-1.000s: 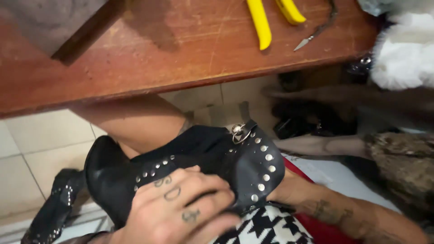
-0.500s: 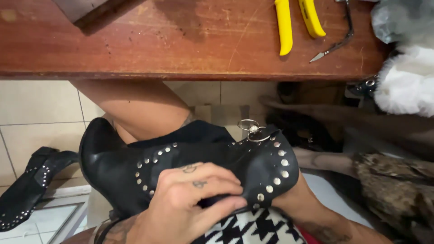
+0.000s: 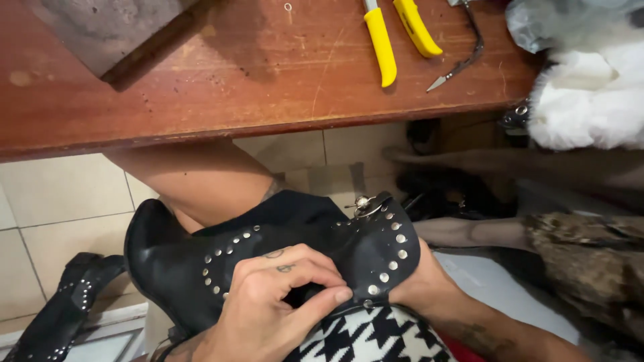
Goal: The person sits on the floor working a studded black leather boot on their lap. They use a yellow-handled rotary leather hole punch to punch holes along the boot shaft, then press and secure metal studs into the leather by hand, repositioning the boot repeatedly to work along the edge.
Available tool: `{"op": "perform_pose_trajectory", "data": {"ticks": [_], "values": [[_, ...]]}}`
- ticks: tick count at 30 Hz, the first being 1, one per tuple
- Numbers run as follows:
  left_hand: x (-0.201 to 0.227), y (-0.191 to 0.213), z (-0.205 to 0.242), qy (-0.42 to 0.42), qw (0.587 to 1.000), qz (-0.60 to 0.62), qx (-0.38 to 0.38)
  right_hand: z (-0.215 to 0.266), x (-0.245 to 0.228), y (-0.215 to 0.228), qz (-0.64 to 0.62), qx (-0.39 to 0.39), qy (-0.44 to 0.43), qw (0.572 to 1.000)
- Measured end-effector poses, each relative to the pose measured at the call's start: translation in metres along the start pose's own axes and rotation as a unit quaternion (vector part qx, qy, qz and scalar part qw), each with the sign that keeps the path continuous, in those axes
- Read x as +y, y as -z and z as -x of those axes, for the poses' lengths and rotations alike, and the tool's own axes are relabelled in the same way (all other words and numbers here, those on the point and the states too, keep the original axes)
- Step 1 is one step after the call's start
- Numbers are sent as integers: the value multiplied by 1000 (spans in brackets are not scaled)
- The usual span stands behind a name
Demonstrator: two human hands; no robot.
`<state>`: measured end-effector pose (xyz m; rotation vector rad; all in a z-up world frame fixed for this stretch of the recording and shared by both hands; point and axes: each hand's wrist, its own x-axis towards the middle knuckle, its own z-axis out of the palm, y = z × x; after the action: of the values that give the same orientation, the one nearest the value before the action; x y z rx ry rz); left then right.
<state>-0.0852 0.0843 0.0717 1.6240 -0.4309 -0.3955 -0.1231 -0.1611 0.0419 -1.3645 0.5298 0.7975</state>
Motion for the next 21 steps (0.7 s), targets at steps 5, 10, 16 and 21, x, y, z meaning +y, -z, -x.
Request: {"op": "perform_pose_trajectory", "data": {"ticks": [5,10,16,21], "values": [[2,-2,-1,-3,1000,-13,5,-2,13,7,-49,-15,14,999],[5,-3,-2,-3,1000,-17,14,-3,20,9,-74,3,39,997],[6,-4,-1,7,999,-22,23,5,22,14,-68,-3,33,997],[4,-4,-1,11,999,-24,26,17,-2,1,-175,6,-9,984]]}}
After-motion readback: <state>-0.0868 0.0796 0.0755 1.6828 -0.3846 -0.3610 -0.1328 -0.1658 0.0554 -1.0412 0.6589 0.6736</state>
